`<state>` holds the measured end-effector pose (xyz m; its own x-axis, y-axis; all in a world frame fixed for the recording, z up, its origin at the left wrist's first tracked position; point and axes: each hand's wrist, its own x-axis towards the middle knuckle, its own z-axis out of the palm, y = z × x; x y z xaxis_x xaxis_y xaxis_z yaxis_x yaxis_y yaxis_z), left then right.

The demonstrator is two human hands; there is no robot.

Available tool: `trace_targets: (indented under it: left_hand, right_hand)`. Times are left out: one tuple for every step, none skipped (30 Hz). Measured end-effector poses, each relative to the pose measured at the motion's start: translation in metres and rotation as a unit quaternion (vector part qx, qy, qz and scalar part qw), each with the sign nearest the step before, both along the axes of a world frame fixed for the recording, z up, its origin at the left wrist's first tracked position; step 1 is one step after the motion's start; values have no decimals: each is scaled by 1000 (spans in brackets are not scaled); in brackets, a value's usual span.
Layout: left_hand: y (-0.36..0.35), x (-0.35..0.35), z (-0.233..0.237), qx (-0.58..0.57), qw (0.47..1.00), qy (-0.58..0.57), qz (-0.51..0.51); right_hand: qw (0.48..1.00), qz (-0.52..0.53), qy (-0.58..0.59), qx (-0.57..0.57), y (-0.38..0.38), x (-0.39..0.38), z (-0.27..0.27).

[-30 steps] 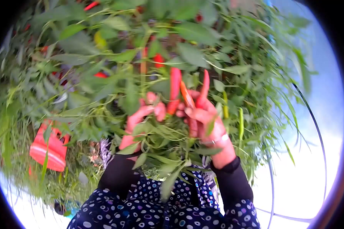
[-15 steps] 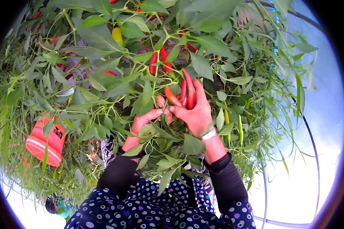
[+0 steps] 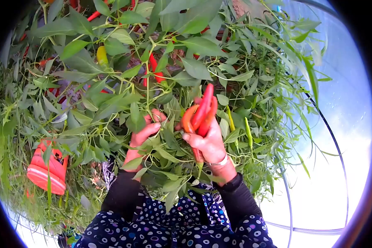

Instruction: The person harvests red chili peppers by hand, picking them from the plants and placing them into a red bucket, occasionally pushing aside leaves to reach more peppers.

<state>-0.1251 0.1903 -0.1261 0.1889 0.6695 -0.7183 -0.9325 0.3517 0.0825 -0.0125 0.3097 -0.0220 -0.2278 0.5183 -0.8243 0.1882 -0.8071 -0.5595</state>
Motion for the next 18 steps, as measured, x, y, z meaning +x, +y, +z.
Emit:
trace_targets:
  left_hand:
    - [3,3,0,20,1000,1,23]
    - [3,3,1,19,1000,1,22]
    - [3,2,3,13,1000,-13,21]
    - [4,1,8,7,999,-27,20]
    - [8,1,14,-6,999,-21,33]
    - [9,0,16,-6,999,-21,32]
    - [9,-1,17,-9,999,-25,28]
    - [9,-1,18,-12,999,-28,24]
    - [8,-1,17,-13,999,-28,24]
    - [7,0,16,-10,999,-33,19]
    - [7,1,16,-8,999,-38,14]
    - [7,1,17,-9,999,-38,14]
    - [8,1,19,-21,998,-50,31]
    - [8,1,19,-34,996,-60,48]
    - [7,1,18,-37,997,-56,49]
    - [4,1,15,-30,999,-26,13]
    - [1,0,14,-25,999,5,-24]
    - [-1,0,15,-30,999,10,-23]
  right_hand:
    - [999,-30,11,9,-4,5,2]
    - [999,-31,11,8,-8,8,6]
    - [999,-44,-3,24,-12,9,9]
    - [997,-57,-17,40,-15,11,12]
    - [997,-61,-24,51,-17,10,14]
    - [996,-62,-24,51,-17,9,18]
    - [995,-81,-34,51,-16,6,24]
    - [993,-100,-44,51,-16,4,27]
    - [991,-111,-20,78,-19,7,24]
    - [991,-111,-21,77,-20,8,24]
    - [990,-119,-19,79,-19,8,25]
    - [988,-128,-18,81,-19,9,26]
    - [987,-140,-30,78,-19,13,27]
    - [987,-139,-30,77,-18,16,28]
    - [985,-148,-20,86,-17,18,27]
    - [983,-157,-7,93,-16,19,25]
    - [982,-166,10,86,-16,17,25]
    - [983,-158,25,90,-16,17,24]
